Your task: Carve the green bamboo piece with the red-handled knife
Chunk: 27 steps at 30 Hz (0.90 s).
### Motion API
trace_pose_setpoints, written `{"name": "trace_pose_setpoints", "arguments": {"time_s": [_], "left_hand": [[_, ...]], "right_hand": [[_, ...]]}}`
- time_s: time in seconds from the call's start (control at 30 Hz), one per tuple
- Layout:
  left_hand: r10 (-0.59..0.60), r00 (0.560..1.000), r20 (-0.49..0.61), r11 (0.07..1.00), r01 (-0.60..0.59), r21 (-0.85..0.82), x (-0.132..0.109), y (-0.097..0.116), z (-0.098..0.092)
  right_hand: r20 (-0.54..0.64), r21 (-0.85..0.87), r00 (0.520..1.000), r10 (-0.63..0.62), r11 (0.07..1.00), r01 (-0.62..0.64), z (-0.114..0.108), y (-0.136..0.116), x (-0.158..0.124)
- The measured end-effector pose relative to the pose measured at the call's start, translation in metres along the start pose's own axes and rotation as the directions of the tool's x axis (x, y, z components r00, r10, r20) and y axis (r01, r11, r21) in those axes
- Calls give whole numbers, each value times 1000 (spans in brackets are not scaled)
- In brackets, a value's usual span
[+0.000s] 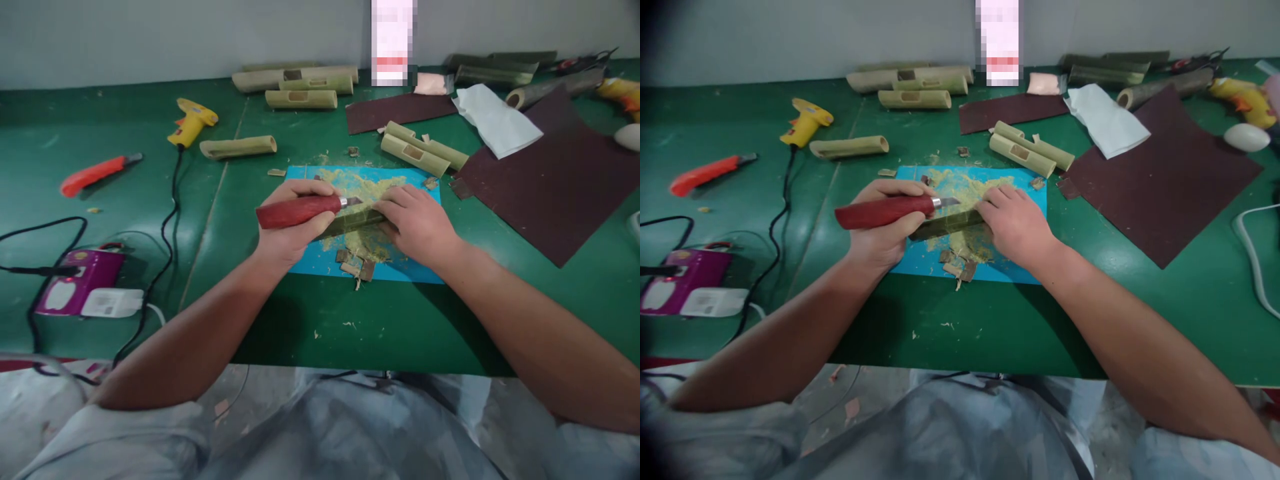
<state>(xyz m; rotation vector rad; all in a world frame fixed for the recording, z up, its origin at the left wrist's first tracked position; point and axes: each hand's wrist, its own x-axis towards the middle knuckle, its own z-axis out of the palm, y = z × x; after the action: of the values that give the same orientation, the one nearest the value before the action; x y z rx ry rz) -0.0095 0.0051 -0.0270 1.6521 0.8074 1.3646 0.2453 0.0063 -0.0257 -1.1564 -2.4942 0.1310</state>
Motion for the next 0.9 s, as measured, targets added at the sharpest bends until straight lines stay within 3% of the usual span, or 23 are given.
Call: {"name": "trace_pose_setpoints", "arguments": {"time_s": [0.1,0.2,0.43,0.9], "left_hand": [[125,992,-34,992,-125,8,1,1,0],[161,987,1,987,-160,-8,3,2,1],[209,970,122,976,-214,34,3,11,6],[191,968,165,972,-210,106,3,7,3]], "right_hand": [[-2,59,999,-47,997,47,-2,3,-1],[12,105,994,-107,989,105,-6,5,-4],[29,175,986,-163,972,155,-6,10,-6],[9,200,985,-173,965,168,-4,14,-6]]}}
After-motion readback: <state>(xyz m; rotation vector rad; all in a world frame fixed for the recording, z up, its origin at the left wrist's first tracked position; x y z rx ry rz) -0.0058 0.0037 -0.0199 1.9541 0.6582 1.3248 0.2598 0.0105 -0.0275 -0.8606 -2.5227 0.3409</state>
